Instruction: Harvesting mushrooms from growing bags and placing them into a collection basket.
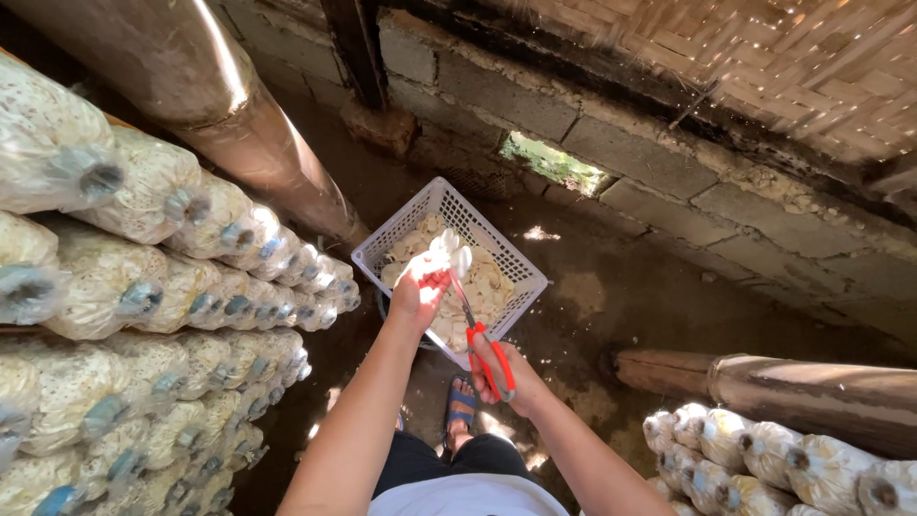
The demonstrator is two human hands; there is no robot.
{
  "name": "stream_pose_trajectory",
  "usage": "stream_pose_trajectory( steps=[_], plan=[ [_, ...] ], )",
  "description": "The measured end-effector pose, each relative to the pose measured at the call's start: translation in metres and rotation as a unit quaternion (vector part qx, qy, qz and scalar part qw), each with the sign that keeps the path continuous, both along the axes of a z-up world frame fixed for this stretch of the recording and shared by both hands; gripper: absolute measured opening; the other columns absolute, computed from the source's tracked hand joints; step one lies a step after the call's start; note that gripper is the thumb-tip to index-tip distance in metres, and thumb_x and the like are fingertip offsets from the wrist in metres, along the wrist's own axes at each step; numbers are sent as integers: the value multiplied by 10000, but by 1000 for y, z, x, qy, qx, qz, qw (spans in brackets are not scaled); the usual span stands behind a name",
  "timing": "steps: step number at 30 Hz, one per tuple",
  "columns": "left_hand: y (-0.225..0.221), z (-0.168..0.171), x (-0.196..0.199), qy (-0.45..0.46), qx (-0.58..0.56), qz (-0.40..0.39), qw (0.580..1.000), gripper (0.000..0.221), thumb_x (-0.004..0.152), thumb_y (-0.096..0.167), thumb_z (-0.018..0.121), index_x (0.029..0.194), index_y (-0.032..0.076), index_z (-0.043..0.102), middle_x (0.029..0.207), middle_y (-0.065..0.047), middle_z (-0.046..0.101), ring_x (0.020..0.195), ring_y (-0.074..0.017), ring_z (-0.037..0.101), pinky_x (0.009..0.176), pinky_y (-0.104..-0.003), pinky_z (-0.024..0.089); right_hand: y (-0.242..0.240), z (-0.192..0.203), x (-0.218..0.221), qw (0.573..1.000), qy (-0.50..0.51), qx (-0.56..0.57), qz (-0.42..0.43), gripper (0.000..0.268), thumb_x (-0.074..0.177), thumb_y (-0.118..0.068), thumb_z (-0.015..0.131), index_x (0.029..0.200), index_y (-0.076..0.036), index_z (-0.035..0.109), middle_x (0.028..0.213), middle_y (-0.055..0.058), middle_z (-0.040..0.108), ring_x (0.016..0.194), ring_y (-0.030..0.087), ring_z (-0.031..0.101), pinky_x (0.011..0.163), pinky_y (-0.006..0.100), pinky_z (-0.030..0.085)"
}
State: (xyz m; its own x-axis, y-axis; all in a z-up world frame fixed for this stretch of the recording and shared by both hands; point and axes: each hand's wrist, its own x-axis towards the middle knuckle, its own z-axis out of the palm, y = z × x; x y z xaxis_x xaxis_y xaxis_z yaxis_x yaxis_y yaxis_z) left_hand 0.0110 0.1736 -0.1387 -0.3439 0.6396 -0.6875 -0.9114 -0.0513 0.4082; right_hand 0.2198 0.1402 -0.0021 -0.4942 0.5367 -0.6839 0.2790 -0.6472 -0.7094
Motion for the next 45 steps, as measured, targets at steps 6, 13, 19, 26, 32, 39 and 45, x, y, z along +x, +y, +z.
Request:
stream_pose_trajectory(
  steps=[6,13,19,26,32,39,45],
  plan=[
    [6,-2,4,-28,6,5,1000,181,832,3,683,993,79,715,871,-162,727,790,-290,717,923,-472,612,9,-11,3,1000,-5,13,-3,615,1030,-549,563,691,-36,570,459,118,527,328,196,542,298,271,467],
    [19,-4,-4,-56,43,18,997,140,855,13,670,989,42,696,782,-103,653,677,-181,602,822,-378,621,17,1,6,1000,-3,9,-4,564,1023,-523,589,738,-37,570,478,132,543,347,196,555,308,265,467],
    [28,-28,-8,-71,49,-7,996,188,843,41,664,1027,26,700,766,-92,636,671,-198,613,766,-383,626,22,4,9,1000,-3,-8,8,604,1010,-592,569,774,-37,597,530,139,590,403,213,609,358,278,518],
    [26,-60,-11,-59,55,-86,993,246,783,35,671,1027,52,699,746,-108,672,635,-237,669,676,-388,643,22,7,7,1000,14,-7,2,637,1004,-605,570,782,-9,602,539,154,591,407,227,608,363,291,523],
    [29,-55,-9,-80,50,-53,994,201,791,36,663,987,27,705,741,-119,683,674,-232,686,682,-348,642,20,-8,13,1000,16,-22,-7,617,1007,-580,577,793,-1,604,548,160,601,414,227,616,364,290,526],
    [24,-59,2,-103,48,7,994,137,791,19,657,926,30,684,759,-124,692,710,-223,689,714,-316,635,15,-9,12,999,18,-26,-13,597,1015,-539,559,785,10,606,570,175,617,428,231,637,368,282,529],
    [23,-48,8,-47,7,-38,998,158,773,40,670,927,64,697,710,-117,661,664,-209,677,683,-284,635,17,-11,11,999,15,-39,-34,597,1008,-549,571,798,9,612,586,180,623,434,236,642,366,284,535]
  ],
)
